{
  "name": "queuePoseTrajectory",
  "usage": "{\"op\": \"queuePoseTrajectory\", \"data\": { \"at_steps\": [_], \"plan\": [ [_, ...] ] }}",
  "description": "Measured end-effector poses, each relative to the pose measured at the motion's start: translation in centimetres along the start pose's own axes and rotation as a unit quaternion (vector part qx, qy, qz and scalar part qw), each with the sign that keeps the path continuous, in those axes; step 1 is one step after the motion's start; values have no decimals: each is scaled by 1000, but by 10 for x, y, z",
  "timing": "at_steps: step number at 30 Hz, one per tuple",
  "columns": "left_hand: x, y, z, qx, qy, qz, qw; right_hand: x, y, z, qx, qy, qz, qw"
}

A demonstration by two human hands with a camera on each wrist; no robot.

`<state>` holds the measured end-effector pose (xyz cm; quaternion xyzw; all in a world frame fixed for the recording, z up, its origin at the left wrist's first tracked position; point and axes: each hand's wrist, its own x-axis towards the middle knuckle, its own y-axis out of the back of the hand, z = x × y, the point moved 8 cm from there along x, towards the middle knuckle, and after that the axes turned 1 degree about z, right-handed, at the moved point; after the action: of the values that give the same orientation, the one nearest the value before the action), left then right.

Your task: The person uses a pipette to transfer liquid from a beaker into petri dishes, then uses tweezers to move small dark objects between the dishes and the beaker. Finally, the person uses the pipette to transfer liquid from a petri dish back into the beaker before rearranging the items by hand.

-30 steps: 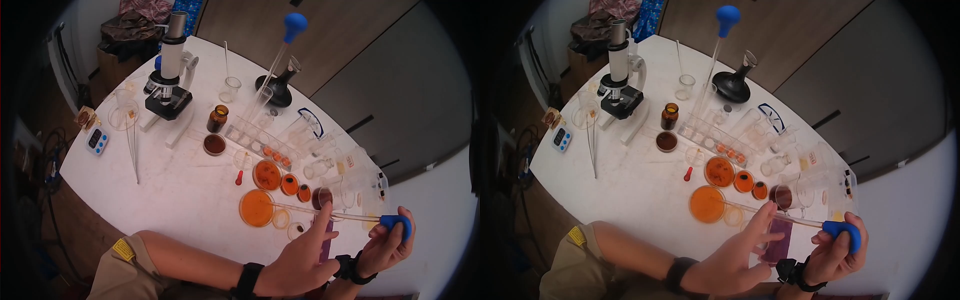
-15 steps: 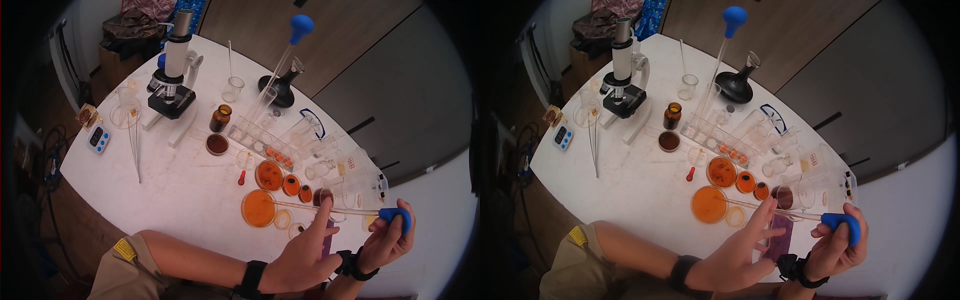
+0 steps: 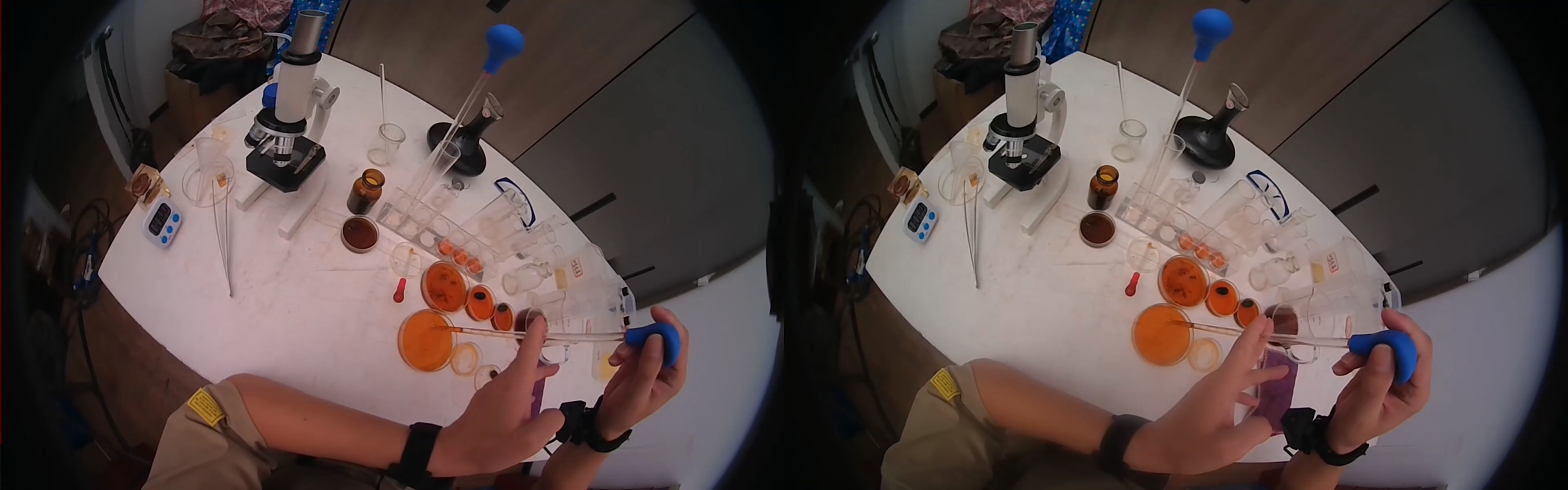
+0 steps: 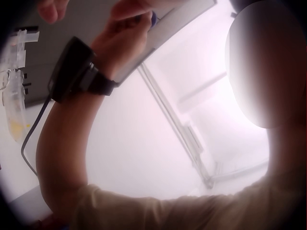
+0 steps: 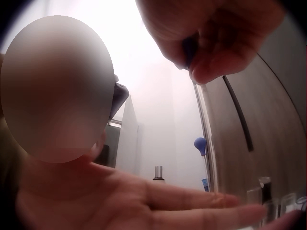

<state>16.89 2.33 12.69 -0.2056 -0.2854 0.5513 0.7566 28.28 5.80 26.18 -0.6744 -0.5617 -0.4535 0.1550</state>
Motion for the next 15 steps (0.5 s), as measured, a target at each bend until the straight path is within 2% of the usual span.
{"op": "queuePoseTrajectory", "data": {
  "at_steps": [8, 15],
  "plan": [
    [3, 2, 1, -4, 1, 8, 1000, 4, -7, -4, -33, 1, -34, 999],
    [3, 1, -1, -14, 8, 6, 1000, 3, -6, -3, -44, -9, -24, 999]
  ]
}}
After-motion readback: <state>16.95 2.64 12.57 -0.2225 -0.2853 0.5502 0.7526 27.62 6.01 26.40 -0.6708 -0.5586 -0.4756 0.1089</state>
